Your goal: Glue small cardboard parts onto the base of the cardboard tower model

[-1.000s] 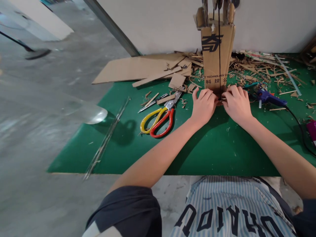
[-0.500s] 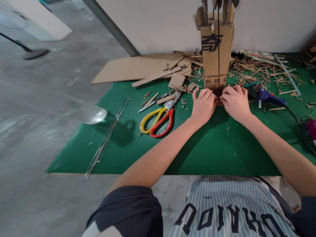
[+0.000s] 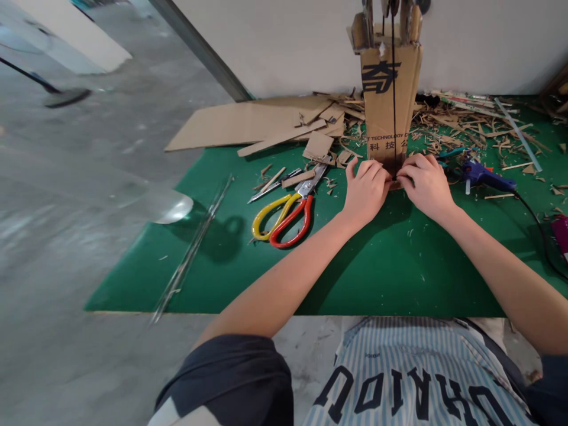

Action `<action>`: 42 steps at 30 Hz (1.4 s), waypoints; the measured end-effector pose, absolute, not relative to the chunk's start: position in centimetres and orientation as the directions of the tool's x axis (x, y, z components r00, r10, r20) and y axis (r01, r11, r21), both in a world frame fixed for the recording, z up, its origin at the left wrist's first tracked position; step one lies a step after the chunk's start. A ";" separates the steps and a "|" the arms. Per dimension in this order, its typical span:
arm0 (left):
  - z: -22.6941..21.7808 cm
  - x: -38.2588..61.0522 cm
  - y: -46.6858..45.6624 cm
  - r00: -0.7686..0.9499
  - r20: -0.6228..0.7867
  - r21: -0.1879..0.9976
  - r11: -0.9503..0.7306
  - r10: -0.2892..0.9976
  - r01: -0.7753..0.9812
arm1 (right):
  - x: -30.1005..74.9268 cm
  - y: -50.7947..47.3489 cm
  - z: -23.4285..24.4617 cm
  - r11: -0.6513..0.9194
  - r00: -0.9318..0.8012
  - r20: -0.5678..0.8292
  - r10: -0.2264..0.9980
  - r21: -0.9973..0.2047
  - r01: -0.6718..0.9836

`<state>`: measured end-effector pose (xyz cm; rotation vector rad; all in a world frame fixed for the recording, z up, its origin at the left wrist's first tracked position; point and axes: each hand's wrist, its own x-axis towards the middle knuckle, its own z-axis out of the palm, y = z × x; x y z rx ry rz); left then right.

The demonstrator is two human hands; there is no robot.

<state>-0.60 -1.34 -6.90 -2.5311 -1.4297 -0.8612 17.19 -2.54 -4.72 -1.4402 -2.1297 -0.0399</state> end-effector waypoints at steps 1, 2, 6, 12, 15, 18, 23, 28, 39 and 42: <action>-6.9 -0.6 -1.3 0.394 0.528 0.179 -0.552 0.752 0.814 | 17.1 -2.5 -4.7 0.416 -0.254 0.466 0.847 -0.284 0.864; -7.0 -0.6 -1.3 0.393 0.533 0.182 -0.554 0.750 0.812 | 17.1 -2.6 -4.7 0.410 -0.242 0.473 0.847 -0.293 0.864; -7.0 -0.6 -1.4 0.391 0.544 0.183 -0.559 0.742 0.809 | 17.3 -2.9 -3.7 0.398 -0.171 0.545 0.821 -0.332 0.855; -6.7 -0.3 -1.8 0.348 0.557 0.213 -0.534 0.754 0.818 | 18.2 -5.5 -1.4 0.402 -0.258 0.518 0.815 -0.187 0.896; -6.8 -0.3 -1.7 0.351 0.549 0.213 -0.533 0.759 0.819 | 19.2 -7.4 -1.7 0.360 -0.317 0.340 0.885 -0.070 0.930; -6.9 -0.4 -1.6 0.326 0.565 0.242 -0.530 0.758 0.813 | 20.4 -9.1 -2.7 0.405 -0.384 0.325 0.864 0.005 0.914; -7.0 -0.6 -1.7 0.307 0.607 0.259 -0.548 0.733 0.795 | 20.9 -9.9 -4.3 0.399 -0.408 0.336 0.849 0.100 0.911; -6.5 -1.0 -2.2 0.265 0.688 0.264 -0.572 0.676 0.776 | 20.3 -9.1 -5.4 0.446 -0.422 0.292 0.858 -0.018 0.895; -6.4 -1.9 -2.7 0.358 0.753 0.198 -0.709 0.552 0.677 | 21.3 -7.3 1.9 0.445 -0.397 0.502 0.768 0.027 0.895; -6.3 -1.6 -2.8 0.354 0.827 0.124 -0.755 0.437 0.644 | 22.1 -2.1 5.5 0.295 -0.263 0.427 0.865 -0.011 0.955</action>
